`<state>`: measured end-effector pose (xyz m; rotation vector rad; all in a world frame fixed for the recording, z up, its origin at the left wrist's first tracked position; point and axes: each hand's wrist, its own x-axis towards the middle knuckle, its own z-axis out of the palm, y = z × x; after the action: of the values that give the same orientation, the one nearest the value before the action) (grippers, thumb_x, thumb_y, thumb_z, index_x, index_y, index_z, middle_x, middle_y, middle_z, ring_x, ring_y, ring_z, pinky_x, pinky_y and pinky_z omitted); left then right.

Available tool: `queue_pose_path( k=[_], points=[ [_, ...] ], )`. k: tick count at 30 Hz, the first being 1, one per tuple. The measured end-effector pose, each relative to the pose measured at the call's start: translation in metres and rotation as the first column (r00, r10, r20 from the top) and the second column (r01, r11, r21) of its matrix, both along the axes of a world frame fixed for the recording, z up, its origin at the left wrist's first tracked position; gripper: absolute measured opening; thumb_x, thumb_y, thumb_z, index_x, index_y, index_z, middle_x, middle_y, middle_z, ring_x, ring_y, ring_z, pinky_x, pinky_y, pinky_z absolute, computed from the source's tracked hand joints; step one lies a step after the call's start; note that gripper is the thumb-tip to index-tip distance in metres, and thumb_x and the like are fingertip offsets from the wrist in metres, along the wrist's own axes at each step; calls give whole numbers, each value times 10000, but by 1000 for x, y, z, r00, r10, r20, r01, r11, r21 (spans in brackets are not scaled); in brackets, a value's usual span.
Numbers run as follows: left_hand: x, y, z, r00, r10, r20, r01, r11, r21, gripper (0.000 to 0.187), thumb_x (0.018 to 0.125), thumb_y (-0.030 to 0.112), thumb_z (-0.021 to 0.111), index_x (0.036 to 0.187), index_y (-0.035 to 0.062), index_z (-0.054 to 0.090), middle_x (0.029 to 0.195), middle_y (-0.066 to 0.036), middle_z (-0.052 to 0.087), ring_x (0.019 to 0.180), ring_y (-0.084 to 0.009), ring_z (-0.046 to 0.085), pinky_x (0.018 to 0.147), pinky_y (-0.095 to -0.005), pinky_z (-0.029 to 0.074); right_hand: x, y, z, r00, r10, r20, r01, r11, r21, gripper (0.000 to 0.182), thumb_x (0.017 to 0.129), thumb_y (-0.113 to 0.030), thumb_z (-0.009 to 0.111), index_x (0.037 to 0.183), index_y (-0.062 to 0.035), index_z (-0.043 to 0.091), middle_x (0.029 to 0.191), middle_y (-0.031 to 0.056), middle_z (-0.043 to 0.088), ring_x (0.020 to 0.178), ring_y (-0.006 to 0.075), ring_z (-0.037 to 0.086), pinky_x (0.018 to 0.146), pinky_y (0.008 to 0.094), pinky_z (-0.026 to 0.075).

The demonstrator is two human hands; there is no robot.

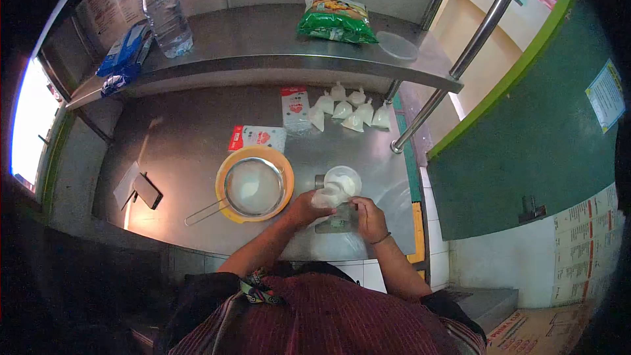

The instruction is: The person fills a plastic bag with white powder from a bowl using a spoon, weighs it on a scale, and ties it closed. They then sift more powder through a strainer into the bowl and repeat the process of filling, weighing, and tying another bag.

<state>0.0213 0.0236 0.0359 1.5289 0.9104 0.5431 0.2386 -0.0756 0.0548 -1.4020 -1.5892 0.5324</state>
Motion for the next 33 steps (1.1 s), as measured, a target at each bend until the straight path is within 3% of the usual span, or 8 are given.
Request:
queue_pose_path(
  k=[7,9,12,16,25,28,30,33],
  points=[
    [1,-1,14,999,-39,-1,39,997,-72,619,745,318,867,1249,47,630,1094,-88,706,981,-182,655,916,-337,505,7,12,20,998,0,62,-3,999,45,251,1045,-159,417,1122,1,595,1031,163,693,930,299,688,862,385,538],
    [1,-1,19,999,-48,-20,47,998,-31,607,749,315,864,1245,51,633,1095,-87,706,982,-180,654,922,-337,504,9,25,23,957,-20,290,4,998,56,225,1026,-154,438,1107,-15,596,1022,178,683,942,344,674,851,415,534],
    [3,-1,17,998,-43,-51,43,999,-12,622,753,306,858,1287,89,625,1093,-89,704,971,-185,653,889,-343,517,10,35,35,926,71,371,-20,990,-140,229,997,-156,467,1169,-48,572,1090,205,666,1008,406,634,865,478,512],
    [2,-4,35,997,-67,-39,65,995,-71,599,762,327,850,1268,85,640,1081,-89,708,966,-187,655,887,-342,516,9,44,54,904,69,423,-28,994,-103,240,1004,-161,447,1196,-63,551,1048,210,676,961,412,646,826,495,518],
    [4,-7,28,996,-86,11,86,995,-43,558,774,288,833,1249,65,644,1108,-96,703,992,-206,660,902,-357,513,29,53,41,984,-86,153,112,979,-171,240,1038,-179,421,1224,-58,512,854,171,682,807,354,688,724,444,536],
    [4,-8,29,998,-63,-29,62,997,-44,564,768,286,847,1245,63,645,1107,-89,703,1006,-199,655,917,-350,506,29,47,8,977,-211,7,211,974,-80,234,1051,-170,403,1215,-40,507,831,110,682,695,244,664,654,375,530],
    [4,-9,28,998,-53,-45,50,997,-66,579,761,298,862,1245,65,646,1101,-82,706,1012,-190,651,926,-339,500,27,39,-5,914,-311,-260,243,934,-264,221,1068,-166,392,1208,-36,504,852,51,661,647,101,570,582,256,478],
    [2,-8,26,998,-61,-19,59,993,-99,574,763,292,861,1248,75,646,1111,-83,702,1022,-192,646,931,-344,497,25,37,-23,797,-307,-521,173,941,-290,211,1061,-170,424,1195,-31,512,905,56,661,624,76,534,550,227,448]
  ],
)
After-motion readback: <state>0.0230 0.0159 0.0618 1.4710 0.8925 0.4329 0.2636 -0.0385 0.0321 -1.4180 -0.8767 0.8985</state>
